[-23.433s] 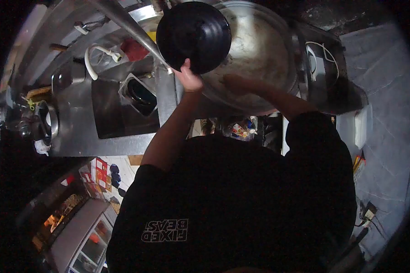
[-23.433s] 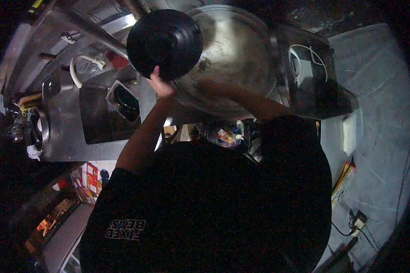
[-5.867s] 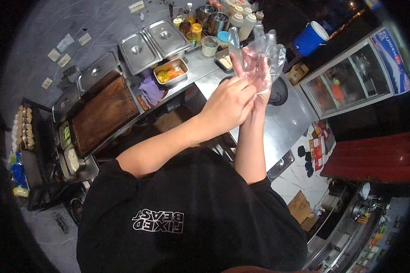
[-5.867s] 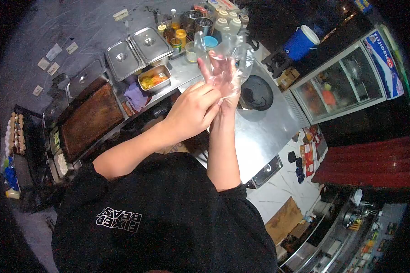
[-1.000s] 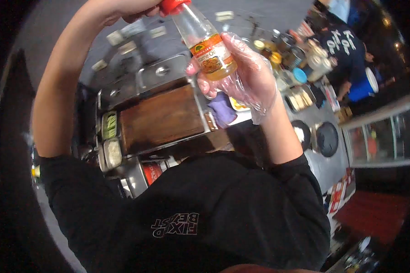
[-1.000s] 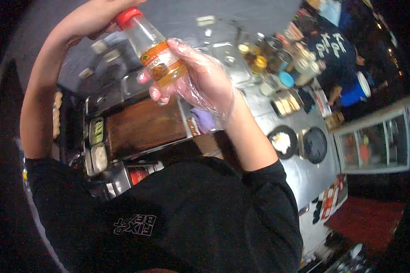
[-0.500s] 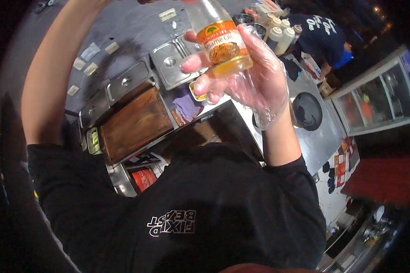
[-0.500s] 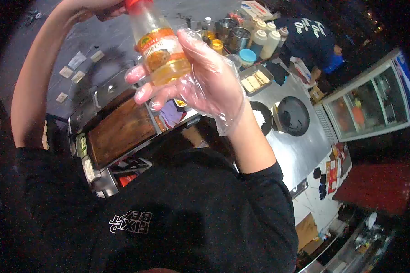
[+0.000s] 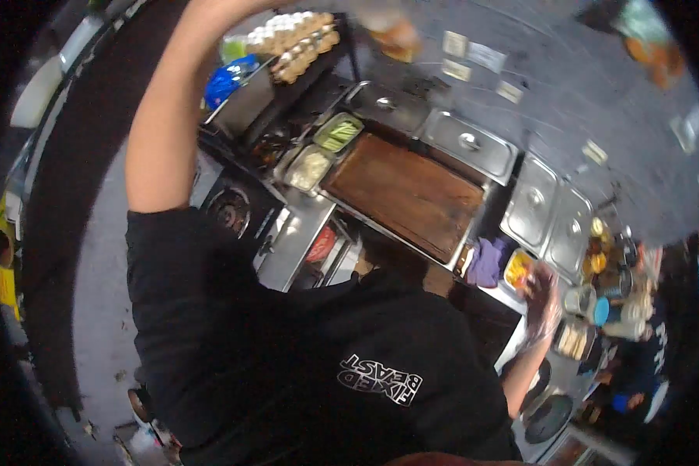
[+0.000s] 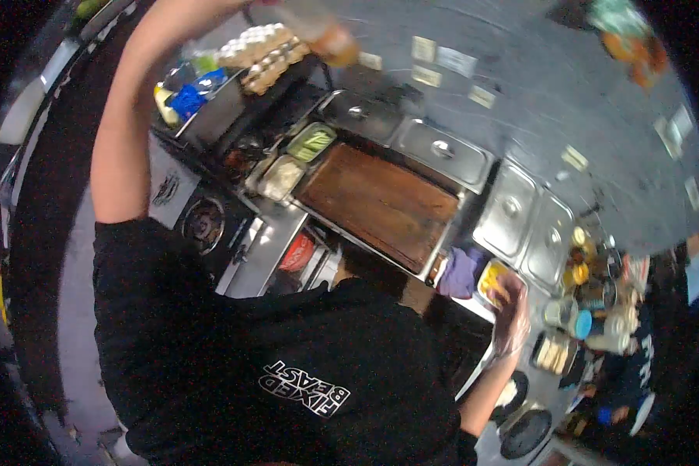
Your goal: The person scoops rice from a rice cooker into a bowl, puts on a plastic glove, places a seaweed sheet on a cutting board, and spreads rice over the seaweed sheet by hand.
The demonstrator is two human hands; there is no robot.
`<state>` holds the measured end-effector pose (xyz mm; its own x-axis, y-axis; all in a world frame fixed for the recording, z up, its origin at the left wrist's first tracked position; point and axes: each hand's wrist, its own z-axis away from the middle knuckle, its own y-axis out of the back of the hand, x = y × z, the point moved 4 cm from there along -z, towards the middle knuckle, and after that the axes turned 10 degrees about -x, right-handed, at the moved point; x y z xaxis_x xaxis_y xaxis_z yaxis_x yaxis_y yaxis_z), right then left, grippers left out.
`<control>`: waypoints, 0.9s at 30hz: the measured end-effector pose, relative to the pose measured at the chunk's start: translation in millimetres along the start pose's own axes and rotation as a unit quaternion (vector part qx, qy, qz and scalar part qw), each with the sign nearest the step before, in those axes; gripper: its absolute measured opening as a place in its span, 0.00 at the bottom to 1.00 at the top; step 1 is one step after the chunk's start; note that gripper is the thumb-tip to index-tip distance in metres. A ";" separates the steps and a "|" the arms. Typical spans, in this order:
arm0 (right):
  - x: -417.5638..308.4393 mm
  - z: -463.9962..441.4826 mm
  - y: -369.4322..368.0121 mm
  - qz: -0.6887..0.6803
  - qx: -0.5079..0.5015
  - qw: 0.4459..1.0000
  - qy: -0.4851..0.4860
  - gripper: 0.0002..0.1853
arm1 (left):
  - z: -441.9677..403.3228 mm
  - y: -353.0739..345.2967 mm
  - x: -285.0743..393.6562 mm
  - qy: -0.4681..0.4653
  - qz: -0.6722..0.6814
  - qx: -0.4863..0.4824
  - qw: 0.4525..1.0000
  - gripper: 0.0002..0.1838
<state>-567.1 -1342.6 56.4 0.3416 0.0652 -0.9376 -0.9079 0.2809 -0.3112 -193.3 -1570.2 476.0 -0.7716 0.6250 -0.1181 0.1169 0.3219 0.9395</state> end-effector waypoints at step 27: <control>68.0 -99.0 -58.4 0.071 0.039 0.986 -0.144 0.23 | 95.7 -277.4 -584.0 0.296 -0.201 -0.365 0.860 0.27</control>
<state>-514.9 -1449.3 -4.6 0.2764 0.3752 -0.8848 -0.9342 0.3210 -0.1557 284.8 -1956.5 253.6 -0.8663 0.0270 -0.4987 -0.4899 -0.2401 0.8380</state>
